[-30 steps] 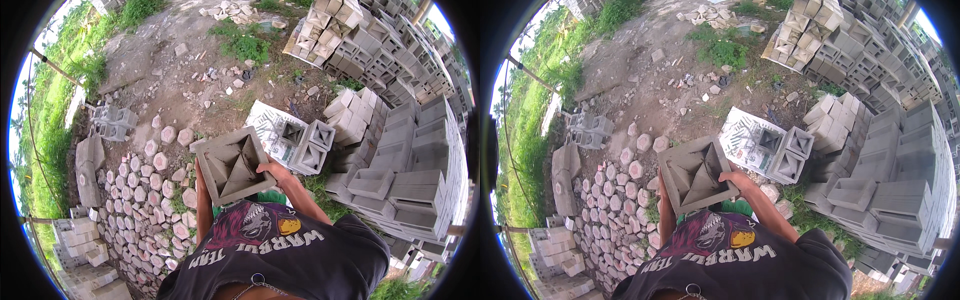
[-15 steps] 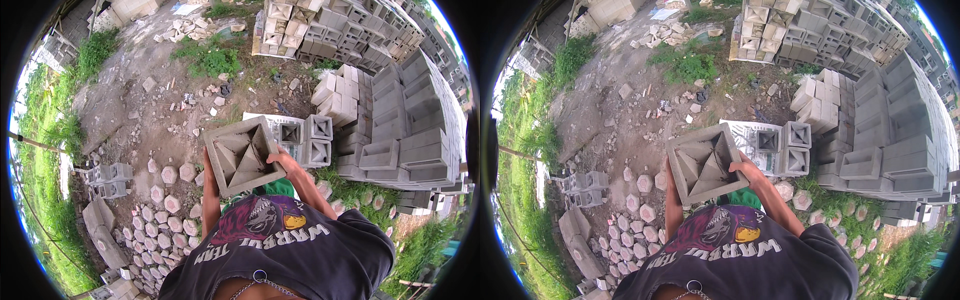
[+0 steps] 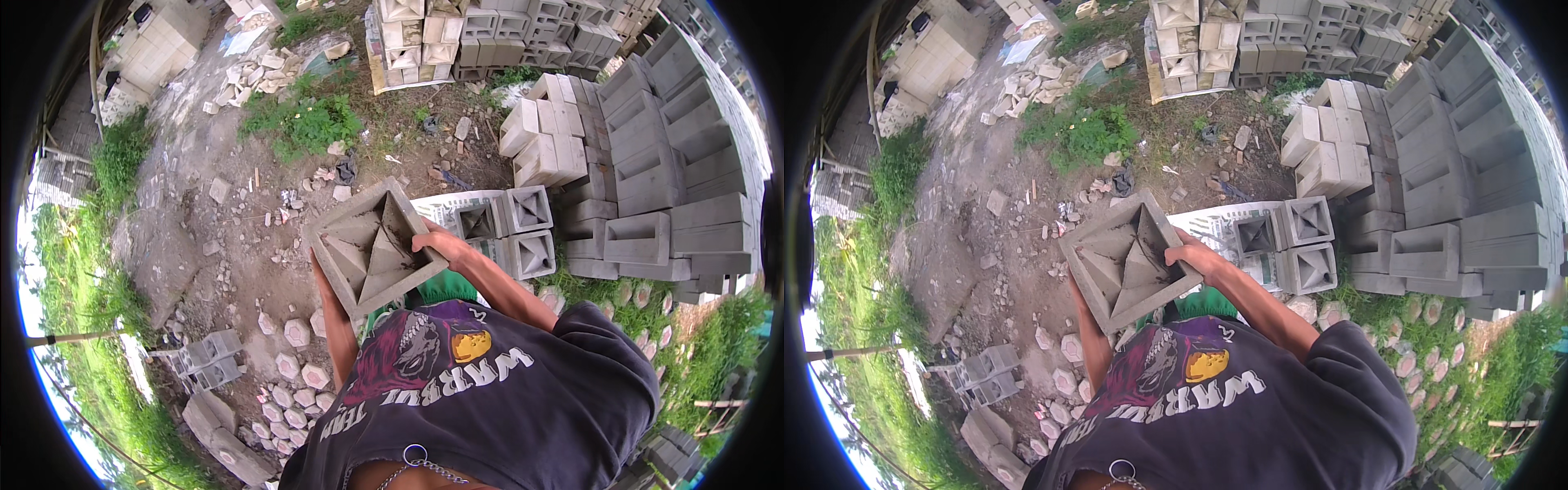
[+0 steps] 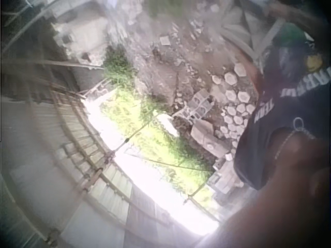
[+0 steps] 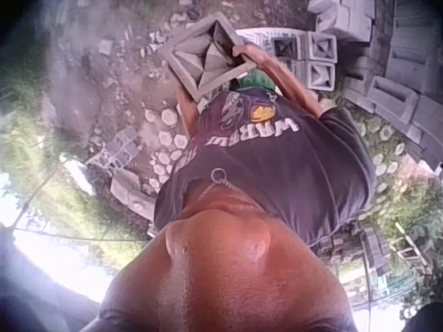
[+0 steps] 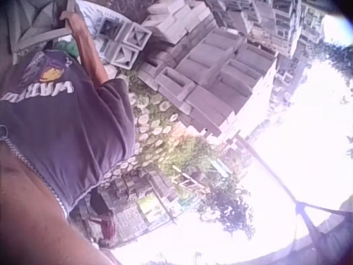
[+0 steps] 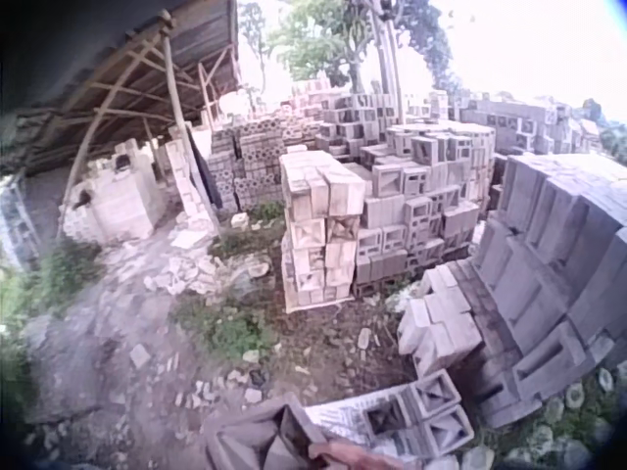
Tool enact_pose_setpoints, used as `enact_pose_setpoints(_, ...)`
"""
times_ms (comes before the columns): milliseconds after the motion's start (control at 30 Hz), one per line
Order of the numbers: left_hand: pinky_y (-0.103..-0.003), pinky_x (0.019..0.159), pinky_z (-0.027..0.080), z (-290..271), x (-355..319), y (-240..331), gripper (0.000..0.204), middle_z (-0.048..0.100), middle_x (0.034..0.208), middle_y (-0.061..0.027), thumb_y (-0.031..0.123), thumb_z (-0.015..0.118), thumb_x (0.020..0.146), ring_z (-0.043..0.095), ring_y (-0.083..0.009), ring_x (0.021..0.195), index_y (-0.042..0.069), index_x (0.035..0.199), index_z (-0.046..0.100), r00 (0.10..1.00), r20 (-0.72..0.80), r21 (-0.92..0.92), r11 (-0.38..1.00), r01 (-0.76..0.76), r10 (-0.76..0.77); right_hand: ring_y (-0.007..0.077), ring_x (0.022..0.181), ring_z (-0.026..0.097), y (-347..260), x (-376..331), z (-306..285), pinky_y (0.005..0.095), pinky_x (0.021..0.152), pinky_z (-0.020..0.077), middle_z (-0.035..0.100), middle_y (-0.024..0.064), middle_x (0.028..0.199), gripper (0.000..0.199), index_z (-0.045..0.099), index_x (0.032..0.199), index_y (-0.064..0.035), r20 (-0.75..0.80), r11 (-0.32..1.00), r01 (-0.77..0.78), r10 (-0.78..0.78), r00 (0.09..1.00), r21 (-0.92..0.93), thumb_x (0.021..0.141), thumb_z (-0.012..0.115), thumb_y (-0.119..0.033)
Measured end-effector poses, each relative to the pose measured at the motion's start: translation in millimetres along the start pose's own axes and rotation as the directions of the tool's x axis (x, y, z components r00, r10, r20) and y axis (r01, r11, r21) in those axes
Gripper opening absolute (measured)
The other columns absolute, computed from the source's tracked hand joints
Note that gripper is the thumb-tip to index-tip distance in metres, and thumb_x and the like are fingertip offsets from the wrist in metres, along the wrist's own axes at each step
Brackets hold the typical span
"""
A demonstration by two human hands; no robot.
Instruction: The person carries concrete ventilation blocks and stacks them one by one on a white sack on the ground.
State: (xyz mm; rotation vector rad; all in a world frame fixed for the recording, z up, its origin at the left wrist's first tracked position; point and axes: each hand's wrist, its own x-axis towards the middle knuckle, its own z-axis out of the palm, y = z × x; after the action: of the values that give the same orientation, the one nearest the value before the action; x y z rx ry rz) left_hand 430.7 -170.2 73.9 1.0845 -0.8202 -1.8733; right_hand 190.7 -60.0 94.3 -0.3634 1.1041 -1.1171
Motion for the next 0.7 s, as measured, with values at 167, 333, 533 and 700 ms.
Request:
enact_pose_setpoints(167, -0.04, 0.102, 0.038, 64.5, 95.7, 0.7, 0.073, 0.045, 0.138, -0.0118, 0.062, 0.034, 0.092, 0.047, -0.0271, 0.122, 0.009, 0.142, 0.037, 0.958, 0.189, 0.178, 0.967, 0.182, -0.215, 0.0196, 0.101, 0.053, -14.9, 29.7, -43.7, 0.032, 0.083, 0.0476, 0.053, 0.0096, 0.115, 0.081, 0.036, 0.141, -0.0082, -0.17, 0.979, 0.144, -0.119, 0.978, 0.143, 0.064, 0.06, -0.01)
enact_pose_setpoints(333, -0.04, 0.102, 0.039, 104.9, 169.6, -3.0, 0.074, 0.045, 0.137, -0.0125, 0.063, 0.034, 0.092, 0.048, -0.0272, 0.121, 0.009, 0.142, 0.036, 0.774, 0.342, 0.436, 0.819, 0.372, -0.534, 0.0195, 0.098, 0.054, -9.0, 32.1, -52.9, 0.0304, 0.081, 0.0476, 0.054, 0.0108, 0.114, 0.082, 0.035, 0.142, -0.0091, -0.373, 0.908, 0.235, -0.096, 0.923, 0.346, 0.064, 0.06, -0.01)
enact_pose_setpoints(533, -0.04, 0.102, 0.039, 166.2, 228.0, -49.3, 0.074, 0.045, 0.137, -0.0133, 0.063, 0.033, 0.092, 0.048, -0.0274, 0.121, 0.008, 0.142, 0.036, 0.326, 0.373, 0.721, 0.492, 0.488, -0.869, 0.0154, 0.089, 0.052, 44.3, 40.7, -35.3, 0.0274, 0.077, 0.0448, 0.055, 0.007, 0.105, 0.082, 0.034, 0.143, -0.0094, -0.749, 0.759, 0.458, 0.057, 0.661, 0.462, 0.065, 0.059, -0.008)
enact_pose_setpoints(700, -0.04, 0.101, 0.039, 199.1, 246.1, -105.4, 0.075, 0.045, 0.137, -0.0139, 0.063, 0.033, 0.092, 0.049, -0.0275, 0.12, 0.007, 0.142, 0.035, 0.052, 0.263, 0.848, 0.257, 0.464, -0.963, 0.0145, 0.085, 0.052, 65.7, 51.9, -7.2, 0.0288, 0.076, 0.0464, 0.054, 0.0069, 0.102, 0.08, 0.029, 0.144, -0.0076, -0.843, 0.502, 0.679, 0.258, 0.473, 0.535, 0.069, 0.058, -0.005)
